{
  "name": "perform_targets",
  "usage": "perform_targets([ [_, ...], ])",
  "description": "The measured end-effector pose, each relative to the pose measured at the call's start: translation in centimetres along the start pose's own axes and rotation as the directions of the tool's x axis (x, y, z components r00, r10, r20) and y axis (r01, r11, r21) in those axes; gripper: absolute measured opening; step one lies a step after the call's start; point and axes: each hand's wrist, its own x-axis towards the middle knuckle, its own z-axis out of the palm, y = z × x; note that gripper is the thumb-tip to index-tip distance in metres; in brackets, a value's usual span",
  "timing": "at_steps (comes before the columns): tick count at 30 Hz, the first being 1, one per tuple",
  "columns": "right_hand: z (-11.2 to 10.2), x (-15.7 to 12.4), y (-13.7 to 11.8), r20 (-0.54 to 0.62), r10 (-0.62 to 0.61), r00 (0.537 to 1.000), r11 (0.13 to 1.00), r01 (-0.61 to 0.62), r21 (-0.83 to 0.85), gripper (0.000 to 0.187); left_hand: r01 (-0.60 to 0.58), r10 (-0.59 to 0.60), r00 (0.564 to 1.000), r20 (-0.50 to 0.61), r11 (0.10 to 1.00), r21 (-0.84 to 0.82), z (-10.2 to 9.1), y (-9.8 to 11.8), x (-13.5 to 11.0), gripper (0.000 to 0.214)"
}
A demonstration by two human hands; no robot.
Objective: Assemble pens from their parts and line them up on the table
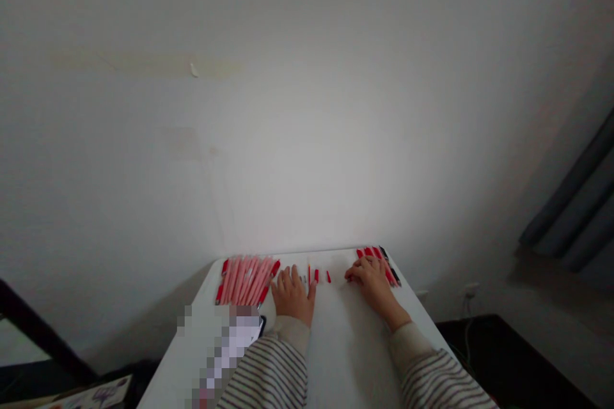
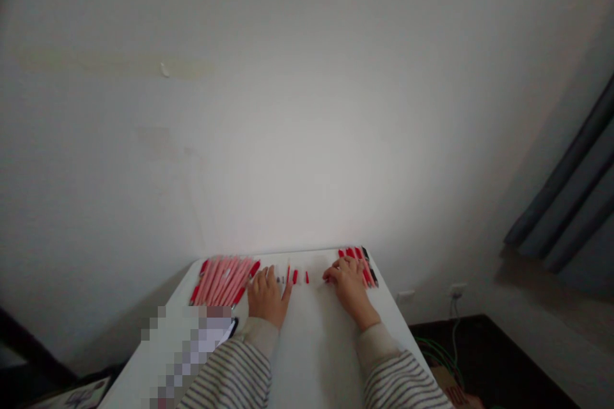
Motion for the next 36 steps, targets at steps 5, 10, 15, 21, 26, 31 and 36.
perform_targets([
  [5, 0.3, 0.4, -0.9, 0.033, -0.009, 0.999, 1.0, 0.009, -0.001, 0.029, 0.043, -0.051, 0.981, 0.188, 0.998, 0.044, -1.3, 0.3, -0.7, 0.079],
  [10, 0.7, 0.7, -1.0, 0.004, -0.036, 0.999, 0.999, 0.036, -0.018, 0.028, 0.06, -0.076, 0.936, 0.342, 0.996, 0.059, -2.1, 0.6, -0.9, 0.084],
  [15, 0.9, 1.2, -1.2, 0.018, -0.036, 0.999, 0.999, 0.037, -0.04, 0.033, 0.068, -0.088, 0.931, 0.354, 0.995, 0.068, -2.3, 0.7, -0.9, 0.085],
  [21, 1.2, 1.7, -1.3, -0.012, -0.056, 0.998, 0.998, 0.056, -0.028, 0.031, 0.066, -0.088, 0.917, 0.389, 0.995, 0.07, -2.5, 0.8, -1.0, 0.081],
  [26, 1.6, 1.8, -1.1, -0.033, -0.068, 0.997, 0.997, 0.067, -0.026, 0.031, 0.053, -0.08, 0.922, 0.378, 0.995, 0.082, -2.2, 0.8, -1.2, 0.078],
  [31, 1.4, 1.6, -1.1, -0.052, -0.062, 0.997, 0.997, 0.06, -0.042, 0.032, 0.05, -0.079, 0.926, 0.37, 0.995, 0.086, -1.9, 0.8, -1.4, 0.078],
  [36, 1.3, 0.7, -0.8, -0.115, -0.014, 0.993, 0.994, 0.001, -0.106, 0.034, 0.046, -0.07, 0.933, 0.353, 0.996, 0.076, -1.8, 0.8, -1.4, 0.077],
])
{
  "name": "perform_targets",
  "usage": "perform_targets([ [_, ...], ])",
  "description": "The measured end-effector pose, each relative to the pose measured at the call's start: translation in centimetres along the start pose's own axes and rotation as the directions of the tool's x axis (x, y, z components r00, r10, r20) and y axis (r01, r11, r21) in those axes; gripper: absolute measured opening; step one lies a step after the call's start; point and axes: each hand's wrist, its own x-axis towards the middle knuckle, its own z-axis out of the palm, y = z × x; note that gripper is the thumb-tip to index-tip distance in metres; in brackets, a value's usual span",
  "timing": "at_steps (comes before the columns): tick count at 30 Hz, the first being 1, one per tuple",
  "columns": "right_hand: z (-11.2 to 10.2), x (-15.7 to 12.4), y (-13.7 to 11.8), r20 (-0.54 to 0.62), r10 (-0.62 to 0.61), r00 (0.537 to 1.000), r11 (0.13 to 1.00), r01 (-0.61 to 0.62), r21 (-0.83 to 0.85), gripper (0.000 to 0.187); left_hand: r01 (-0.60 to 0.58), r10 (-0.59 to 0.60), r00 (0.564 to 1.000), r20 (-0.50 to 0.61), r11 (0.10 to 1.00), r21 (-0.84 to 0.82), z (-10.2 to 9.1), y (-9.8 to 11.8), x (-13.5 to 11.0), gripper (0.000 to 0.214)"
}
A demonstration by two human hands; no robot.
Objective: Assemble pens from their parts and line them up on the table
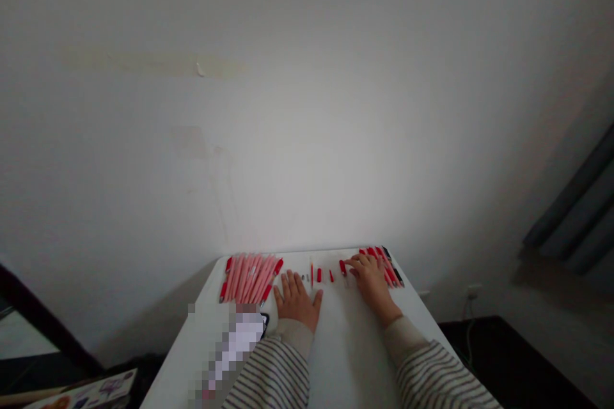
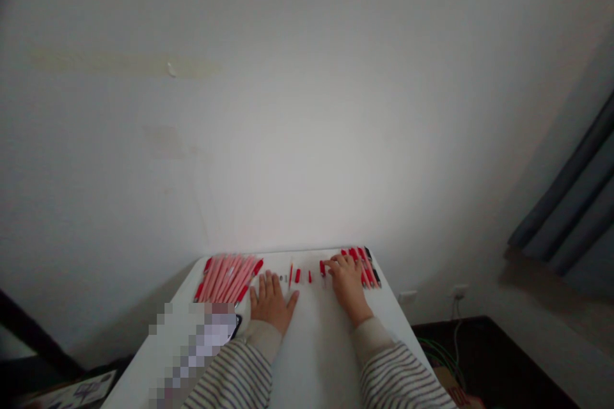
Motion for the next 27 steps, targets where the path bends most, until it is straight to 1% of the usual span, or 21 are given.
perform_targets([
  [2, 0.0, -0.8, 0.1, -0.037, 0.011, 0.999, 0.999, -0.013, -0.039, 0.033, 0.002, -0.002, 1.0, 0.002, 1.0, -0.001, 0.0, 0.0, 0.0, 0.077],
  [5, -0.1, -2.3, 0.3, -0.06, -0.005, 0.998, 0.995, -0.001, -0.099, 0.03, 0.005, -0.005, 1.0, 0.0, 1.0, 0.004, -0.1, 0.0, 0.0, 0.077],
  [9, -0.1, -3.5, 0.3, -0.049, -0.06, 0.997, 0.991, 0.053, -0.12, 0.028, 0.005, -0.005, 1.0, 0.015, 1.0, 0.01, -0.3, 0.0, 0.0, 0.076],
  [14, 0.0, -3.7, 0.2, -0.054, -0.059, 0.997, 0.992, 0.053, -0.117, 0.028, 0.008, -0.008, 0.999, 0.04, 1.0, -0.004, -0.6, 0.0, 0.0, 0.077],
  [20, -0.3, -3.7, 0.0, -0.058, -0.035, 0.998, 0.994, 0.029, -0.106, 0.028, 0.003, -0.003, 1.0, 0.025, 1.0, -0.023, -0.7, 0.0, 0.2, 0.076],
  [27, 0.2, -3.8, 0.3, -0.059, -0.027, 0.998, 0.994, 0.021, -0.103, 0.028, 0.008, -0.007, 1.0, 0.028, 1.0, -0.028, -1.0, -0.1, 0.2, 0.076],
])
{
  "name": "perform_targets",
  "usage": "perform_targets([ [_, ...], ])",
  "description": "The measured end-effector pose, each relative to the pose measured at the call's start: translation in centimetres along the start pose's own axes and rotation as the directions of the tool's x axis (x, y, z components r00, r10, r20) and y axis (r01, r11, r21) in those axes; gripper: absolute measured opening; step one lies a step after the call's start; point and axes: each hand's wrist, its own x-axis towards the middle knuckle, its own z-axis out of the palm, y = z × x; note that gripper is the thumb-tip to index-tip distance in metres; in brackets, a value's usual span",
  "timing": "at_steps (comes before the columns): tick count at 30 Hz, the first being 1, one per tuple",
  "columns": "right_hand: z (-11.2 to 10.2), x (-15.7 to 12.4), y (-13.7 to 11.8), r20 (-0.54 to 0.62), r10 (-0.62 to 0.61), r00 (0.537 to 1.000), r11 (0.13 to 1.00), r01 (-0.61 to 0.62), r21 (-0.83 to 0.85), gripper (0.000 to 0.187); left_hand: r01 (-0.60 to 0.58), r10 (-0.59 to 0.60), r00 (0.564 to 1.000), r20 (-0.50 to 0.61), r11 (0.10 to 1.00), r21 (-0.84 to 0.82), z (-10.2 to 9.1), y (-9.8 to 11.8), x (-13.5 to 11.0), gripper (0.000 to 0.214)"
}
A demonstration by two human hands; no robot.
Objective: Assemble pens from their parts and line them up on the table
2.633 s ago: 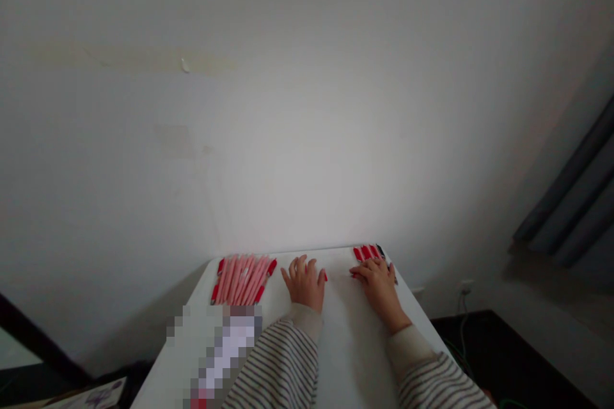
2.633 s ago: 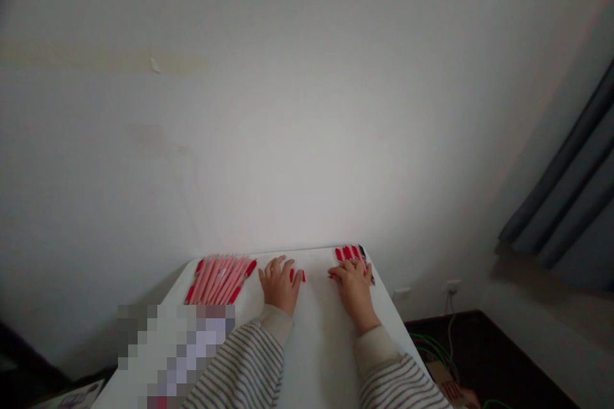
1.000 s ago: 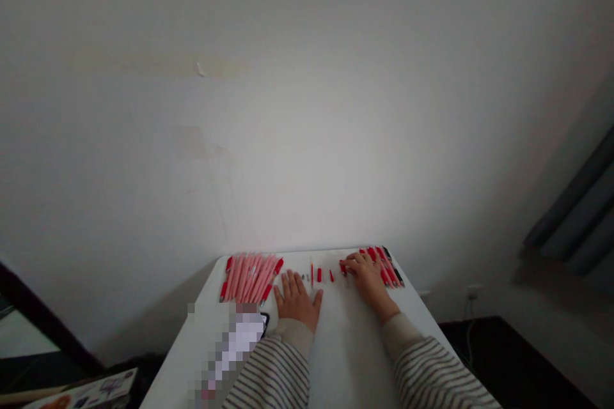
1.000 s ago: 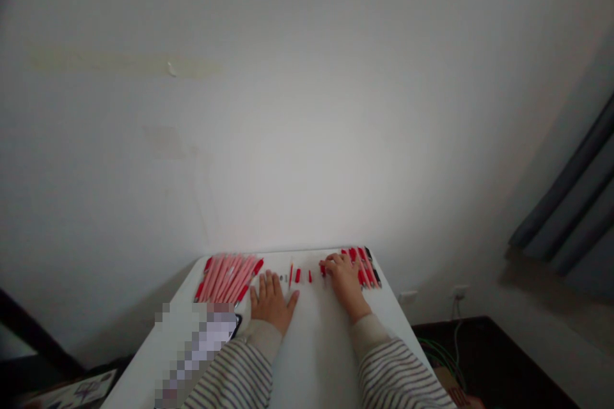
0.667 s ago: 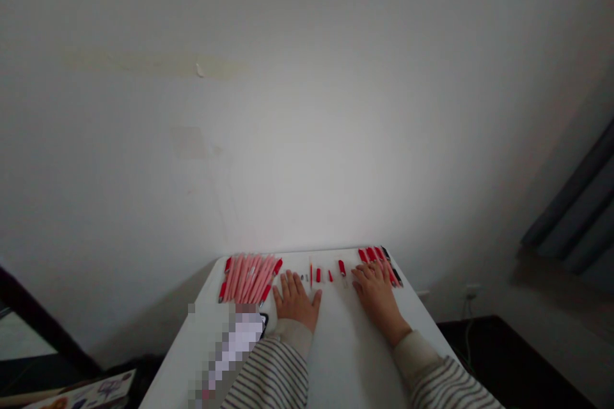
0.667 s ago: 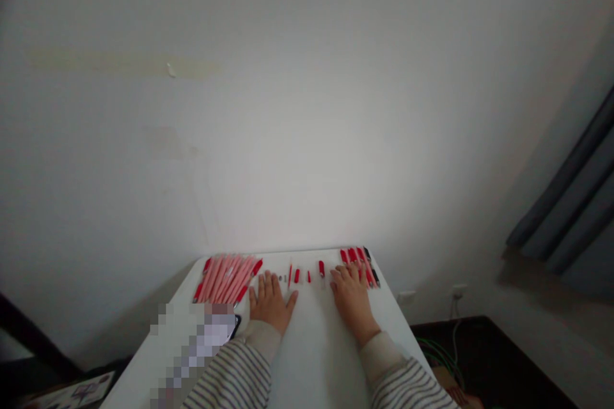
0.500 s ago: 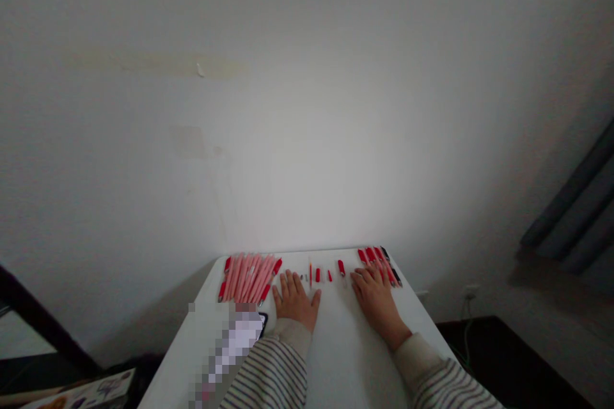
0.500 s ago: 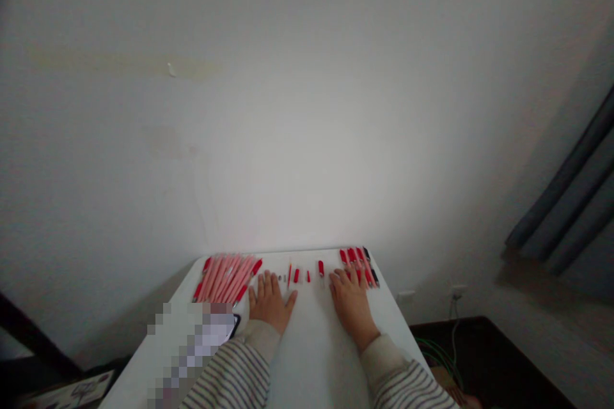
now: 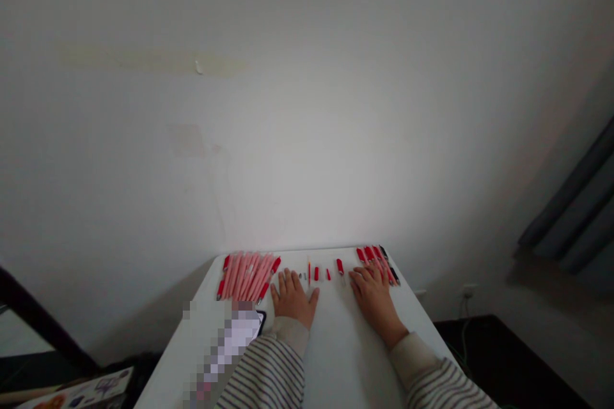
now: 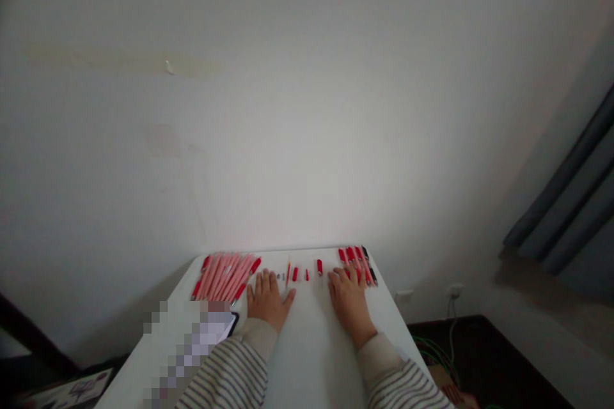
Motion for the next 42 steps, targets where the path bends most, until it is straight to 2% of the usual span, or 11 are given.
perform_targets([
  [4, -0.1, 0.0, 0.0, -0.037, 0.0, 0.999, 1.0, 0.0, 0.016, 0.027, 0.006, -0.006, 1.0, 0.028, 1.0, -0.002, -0.3, 0.1, -0.1, 0.077],
  [10, -0.3, 1.0, -0.7, -0.112, -0.017, 0.994, 0.995, 0.027, 0.093, 0.027, 0.005, -0.005, 1.0, 0.014, 1.0, 0.006, -0.1, 0.0, -0.1, 0.077],
  [16, -0.2, 2.6, -2.6, 0.003, -0.029, 1.0, 0.989, 0.029, 0.143, 0.028, 0.003, -0.003, 1.0, 0.012, 1.0, 0.007, 0.1, -0.1, 0.0, 0.077],
  [23, 0.3, 2.8, -3.9, 0.035, -0.018, 0.999, 0.995, 0.014, 0.101, 0.025, 0.005, -0.005, 1.0, -0.005, 1.0, 0.001, 0.4, -0.2, 0.1, 0.078],
  [30, 1.1, 2.8, -3.8, -0.019, -0.018, 1.0, 0.996, 0.02, 0.084, 0.018, 0.002, -0.002, 1.0, -0.021, 1.0, 0.003, 0.5, -0.1, 0.0, 0.077],
  [42, 0.7, 2.8, -3.9, -0.105, -0.044, 0.993, 0.994, 0.055, 0.097, 0.015, -0.001, 0.001, 1.0, -0.01, 1.0, -0.014, 0.3, -0.2, 0.1, 0.077],
])
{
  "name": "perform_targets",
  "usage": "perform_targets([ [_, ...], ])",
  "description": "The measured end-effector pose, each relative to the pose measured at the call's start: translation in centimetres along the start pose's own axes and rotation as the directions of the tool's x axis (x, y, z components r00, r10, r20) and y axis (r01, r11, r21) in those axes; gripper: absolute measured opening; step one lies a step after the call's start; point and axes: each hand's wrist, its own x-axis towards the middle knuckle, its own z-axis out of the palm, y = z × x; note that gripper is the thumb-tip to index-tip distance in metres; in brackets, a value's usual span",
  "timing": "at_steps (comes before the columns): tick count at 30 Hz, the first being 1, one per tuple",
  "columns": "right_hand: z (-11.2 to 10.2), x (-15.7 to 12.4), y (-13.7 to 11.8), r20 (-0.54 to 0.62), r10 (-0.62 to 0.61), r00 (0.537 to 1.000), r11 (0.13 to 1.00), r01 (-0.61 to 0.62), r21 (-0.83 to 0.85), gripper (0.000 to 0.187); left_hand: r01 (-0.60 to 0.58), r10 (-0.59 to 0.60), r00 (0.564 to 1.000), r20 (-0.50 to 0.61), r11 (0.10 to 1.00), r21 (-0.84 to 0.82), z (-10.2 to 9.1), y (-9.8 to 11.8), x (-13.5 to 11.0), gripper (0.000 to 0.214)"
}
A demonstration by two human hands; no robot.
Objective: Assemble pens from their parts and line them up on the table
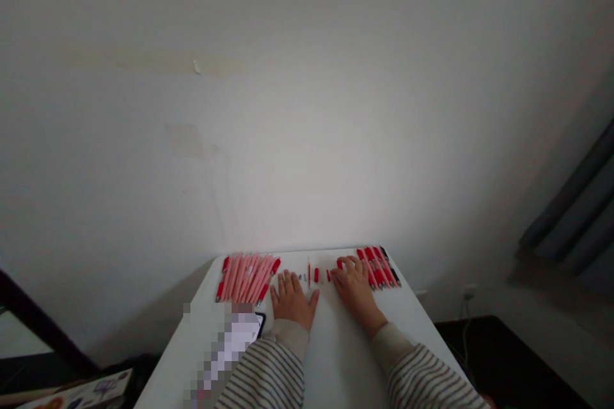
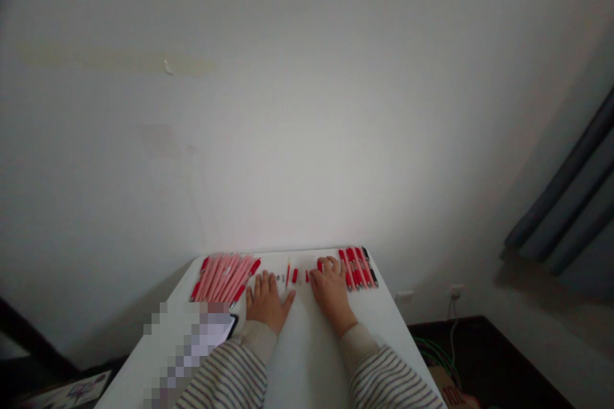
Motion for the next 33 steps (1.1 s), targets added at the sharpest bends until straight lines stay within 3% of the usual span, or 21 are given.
perform_targets([
  [12, -1.0, -0.8, 2.7, -0.255, 0.025, 0.967, 0.98, 0.027, 0.198, 0.015, 0.01, -0.013, 0.998, -0.066, 0.999, -0.04, -0.3, 0.3, -0.4, 0.073],
  [18, -0.7, -1.6, 3.2, -0.243, 0.057, 0.968, 0.96, 0.014, 0.278, 0.018, -0.102, 0.075, 0.977, -0.202, 0.987, -0.124, -1.4, 0.5, -0.6, 0.047],
  [23, -0.2, -1.8, 3.2, -0.189, 0.052, 0.981, 0.956, 0.006, 0.295, 0.018, -0.19, 0.145, 0.971, -0.192, 0.952, -0.241, -2.4, 1.4, -1.1, 0.029],
  [33, -0.1, -1.8, 3.6, -0.213, 0.076, 0.974, 0.946, -0.003, 0.325, 0.016, -0.234, 0.19, 0.955, -0.228, 0.955, -0.184, -0.9, 3.7, 0.5, 0.02],
])
